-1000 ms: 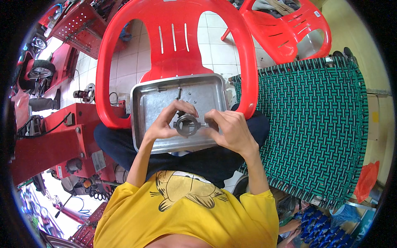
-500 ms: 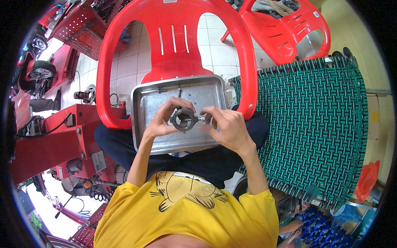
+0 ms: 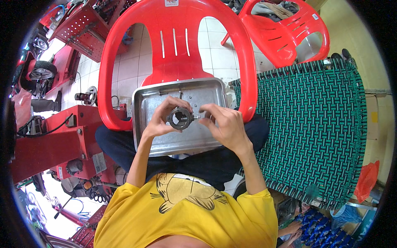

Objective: The person removes screws and pins from a cylindrical mechanical component in a metal tray by hand and using a thin metal rod.

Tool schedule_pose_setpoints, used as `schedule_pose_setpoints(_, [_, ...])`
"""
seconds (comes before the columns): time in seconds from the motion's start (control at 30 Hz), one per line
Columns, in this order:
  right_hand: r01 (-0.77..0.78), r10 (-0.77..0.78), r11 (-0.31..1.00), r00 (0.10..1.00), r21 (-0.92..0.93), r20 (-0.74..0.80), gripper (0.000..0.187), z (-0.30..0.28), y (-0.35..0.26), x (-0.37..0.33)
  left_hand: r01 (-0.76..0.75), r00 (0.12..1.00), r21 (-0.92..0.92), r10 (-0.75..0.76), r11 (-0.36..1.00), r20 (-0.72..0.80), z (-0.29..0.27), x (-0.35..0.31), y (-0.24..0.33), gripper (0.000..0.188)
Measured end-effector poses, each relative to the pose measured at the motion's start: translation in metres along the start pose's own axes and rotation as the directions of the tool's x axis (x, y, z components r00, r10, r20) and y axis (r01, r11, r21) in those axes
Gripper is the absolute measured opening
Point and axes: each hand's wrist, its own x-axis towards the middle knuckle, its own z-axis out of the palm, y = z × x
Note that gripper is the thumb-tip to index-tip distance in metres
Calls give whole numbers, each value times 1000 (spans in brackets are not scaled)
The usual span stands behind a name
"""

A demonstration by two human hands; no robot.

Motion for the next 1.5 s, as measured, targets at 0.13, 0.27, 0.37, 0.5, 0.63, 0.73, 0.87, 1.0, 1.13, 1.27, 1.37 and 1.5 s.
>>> schedule_pose_setpoints(0.13, [-113, 113, 977, 994, 178, 6, 54, 4, -2, -3, 3, 1000, 8, -3, 1000, -7, 2, 1, 2, 68])
schedule_pose_setpoints(0.27, [20, 4, 945, 997, 326, -73, 68, 27, 11, -1, 30, 983, 38, -23, 999, -180, 14, 4, 0, 68])
schedule_pose_setpoints(0.37, [-17, 54, 912, 995, 411, -79, 76, 47, 6, 6, 8, 949, 185, 51, 983, -310, 24, 18, 1, 65])
schedule_pose_setpoints(0.5, [-62, 185, 788, 973, 613, -139, 79, 59, 11, 20, 48, 856, 307, 119, 950, -503, 32, 35, 3, 60])
schedule_pose_setpoints(0.63, [16, 52, 855, 992, 518, -117, 93, 48, -3, 30, 85, 810, 432, 190, 898, -555, 35, 43, 7, 59])
schedule_pose_setpoints(0.73, [6, 100, 821, 983, 571, -154, 91, 48, -11, 31, 22, 800, 460, 260, 888, -540, 38, 45, 7, 52])
schedule_pose_setpoints(0.87, [-32, 129, 854, 980, 520, -153, 72, 45, -6, 32, 97, 785, 550, 276, 829, -555, 45, 51, 10, 32])
schedule_pose_setpoints(1.0, [6, 119, 839, 974, 543, -194, 66, 43, -8, 29, 94, 764, 581, 316, 808, -563, 54, 50, 13, 30])
schedule_pose_setpoints(1.13, [5, 115, 827, 977, 563, -178, 62, 44, -3, 24, 88, 774, 579, 310, 810, -552, 57, 46, 12, 32])
schedule_pose_setpoints(1.27, [73, 45, 845, 977, 530, -206, 60, 42, 12, 22, 35, 821, 598, 318, 800, -474, 53, 33, 7, 40])
schedule_pose_setpoints(1.37, [99, 8, 817, 983, 567, -183, 59, 29, 13, 21, -36, 835, 491, 296, 870, -464, 48, 29, -4, 73])
schedule_pose_setpoints(1.5, [183, -130, 826, 982, 533, -135, 61, 23, 24, 22, 163, 947, 128, -119, 978, -297, 47, 47, 7, 106])
